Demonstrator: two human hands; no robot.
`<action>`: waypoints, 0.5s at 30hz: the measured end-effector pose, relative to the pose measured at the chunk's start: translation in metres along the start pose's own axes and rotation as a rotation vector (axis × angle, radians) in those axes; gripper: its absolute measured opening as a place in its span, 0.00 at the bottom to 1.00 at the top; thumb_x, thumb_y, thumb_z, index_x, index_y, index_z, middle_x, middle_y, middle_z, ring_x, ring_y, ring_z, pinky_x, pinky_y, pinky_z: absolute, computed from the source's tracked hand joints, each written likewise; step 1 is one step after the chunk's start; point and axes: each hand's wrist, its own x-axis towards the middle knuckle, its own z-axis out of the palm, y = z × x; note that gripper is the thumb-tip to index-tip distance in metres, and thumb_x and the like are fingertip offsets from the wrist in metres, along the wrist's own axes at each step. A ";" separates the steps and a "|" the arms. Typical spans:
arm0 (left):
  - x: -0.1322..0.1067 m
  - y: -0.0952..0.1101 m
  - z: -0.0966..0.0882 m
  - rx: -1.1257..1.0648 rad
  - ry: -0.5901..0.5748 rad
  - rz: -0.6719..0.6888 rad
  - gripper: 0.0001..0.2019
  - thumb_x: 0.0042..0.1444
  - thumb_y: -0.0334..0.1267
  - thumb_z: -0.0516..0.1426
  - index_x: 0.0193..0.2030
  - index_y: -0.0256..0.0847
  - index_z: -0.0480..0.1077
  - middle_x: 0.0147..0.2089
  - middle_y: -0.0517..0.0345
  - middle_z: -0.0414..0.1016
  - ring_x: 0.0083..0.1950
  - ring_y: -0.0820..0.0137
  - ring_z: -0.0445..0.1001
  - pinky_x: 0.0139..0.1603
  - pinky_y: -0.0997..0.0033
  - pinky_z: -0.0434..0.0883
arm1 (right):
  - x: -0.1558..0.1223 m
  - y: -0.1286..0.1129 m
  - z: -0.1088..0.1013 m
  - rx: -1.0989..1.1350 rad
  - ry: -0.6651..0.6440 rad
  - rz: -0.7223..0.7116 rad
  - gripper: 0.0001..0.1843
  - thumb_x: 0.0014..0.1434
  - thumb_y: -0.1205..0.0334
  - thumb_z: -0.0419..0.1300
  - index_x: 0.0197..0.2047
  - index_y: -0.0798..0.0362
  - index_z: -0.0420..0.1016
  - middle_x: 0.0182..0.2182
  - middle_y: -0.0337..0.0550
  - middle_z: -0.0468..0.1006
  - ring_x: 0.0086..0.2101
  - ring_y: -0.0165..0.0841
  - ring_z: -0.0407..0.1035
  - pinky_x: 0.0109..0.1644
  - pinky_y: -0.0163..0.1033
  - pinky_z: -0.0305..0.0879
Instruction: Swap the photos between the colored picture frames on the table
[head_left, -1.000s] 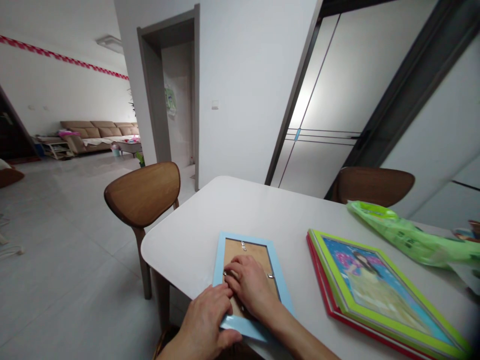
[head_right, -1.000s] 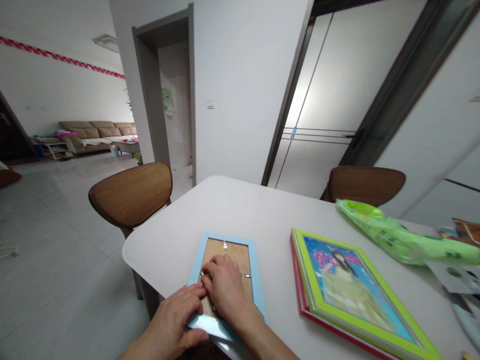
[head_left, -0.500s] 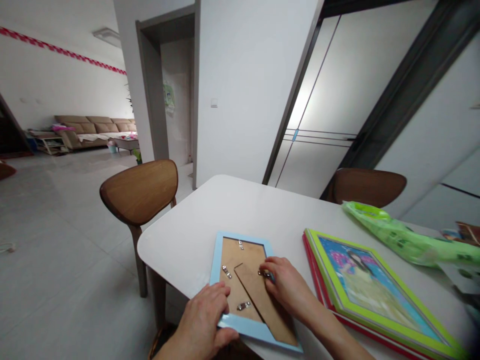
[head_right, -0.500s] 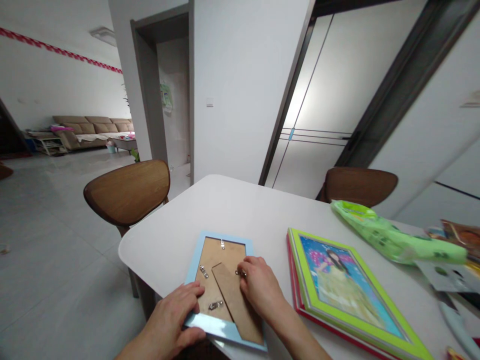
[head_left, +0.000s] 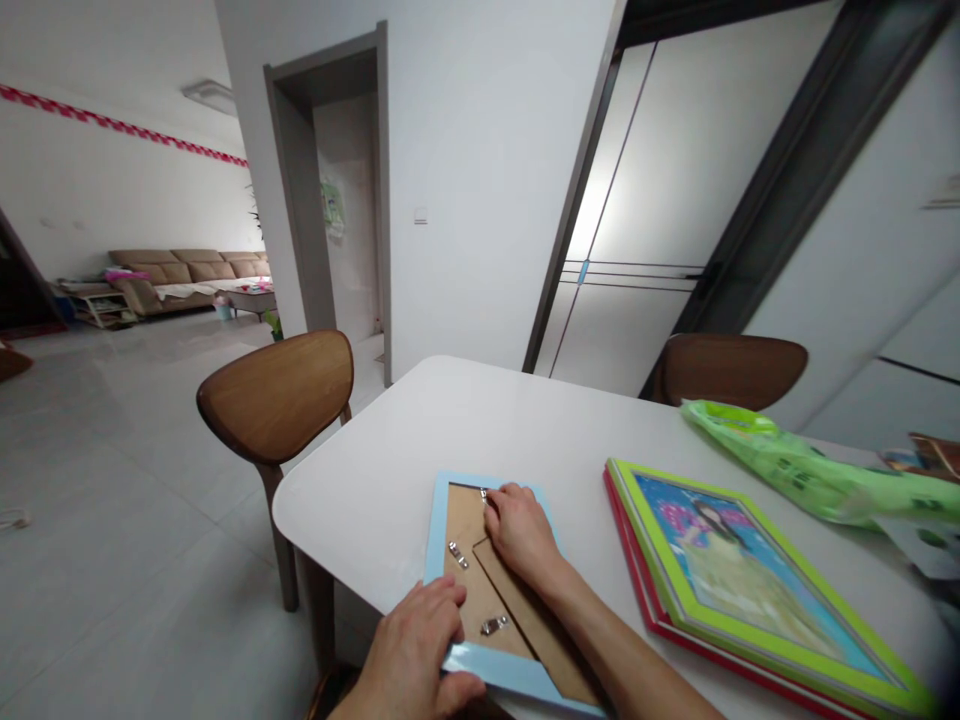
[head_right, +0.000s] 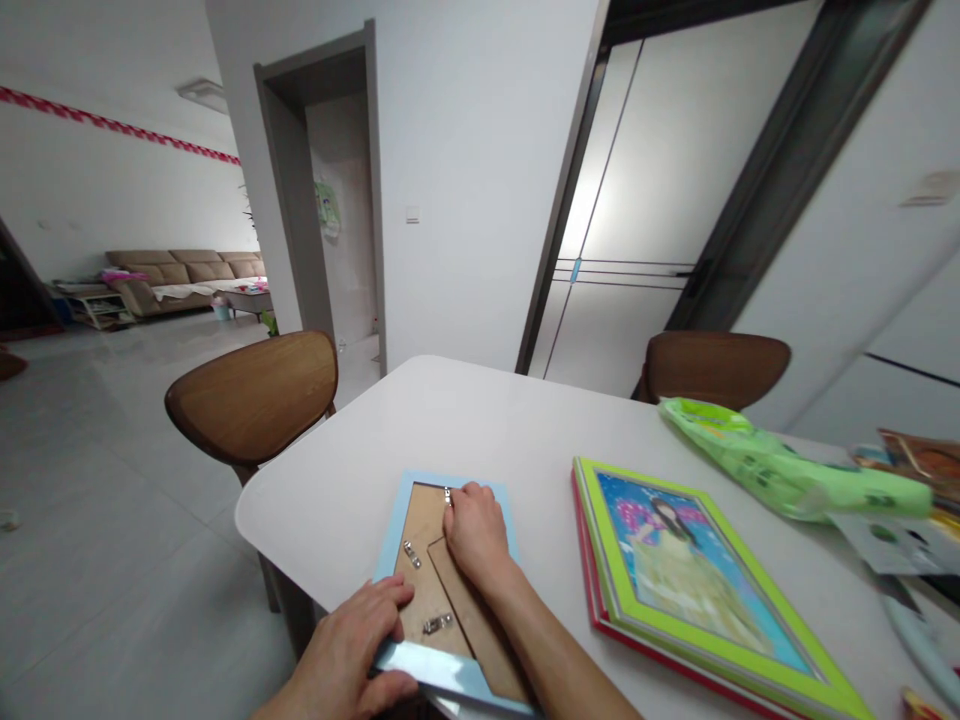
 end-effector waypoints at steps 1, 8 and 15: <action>0.001 0.000 0.000 0.002 -0.003 -0.001 0.16 0.40 0.35 0.62 0.37 0.38 0.65 0.54 0.47 0.63 0.56 0.60 0.59 0.56 0.58 0.57 | 0.004 -0.001 0.003 -0.007 0.007 0.019 0.15 0.54 0.64 0.46 0.34 0.55 0.73 0.33 0.48 0.70 0.37 0.35 0.61 0.41 0.37 0.53; 0.001 0.001 -0.001 -0.020 -0.007 -0.007 0.14 0.41 0.35 0.61 0.36 0.38 0.65 0.54 0.47 0.63 0.56 0.60 0.58 0.56 0.59 0.57 | 0.011 -0.003 0.008 -0.007 -0.003 0.032 0.15 0.54 0.62 0.47 0.39 0.47 0.72 0.35 0.45 0.70 0.38 0.35 0.60 0.39 0.37 0.53; 0.004 -0.002 0.002 -0.050 0.065 -0.009 0.11 0.41 0.32 0.60 0.33 0.40 0.65 0.53 0.50 0.65 0.55 0.60 0.60 0.55 0.59 0.59 | -0.026 -0.007 -0.020 0.029 -0.011 -0.010 0.19 0.51 0.55 0.51 0.47 0.49 0.66 0.40 0.44 0.69 0.40 0.35 0.59 0.42 0.38 0.53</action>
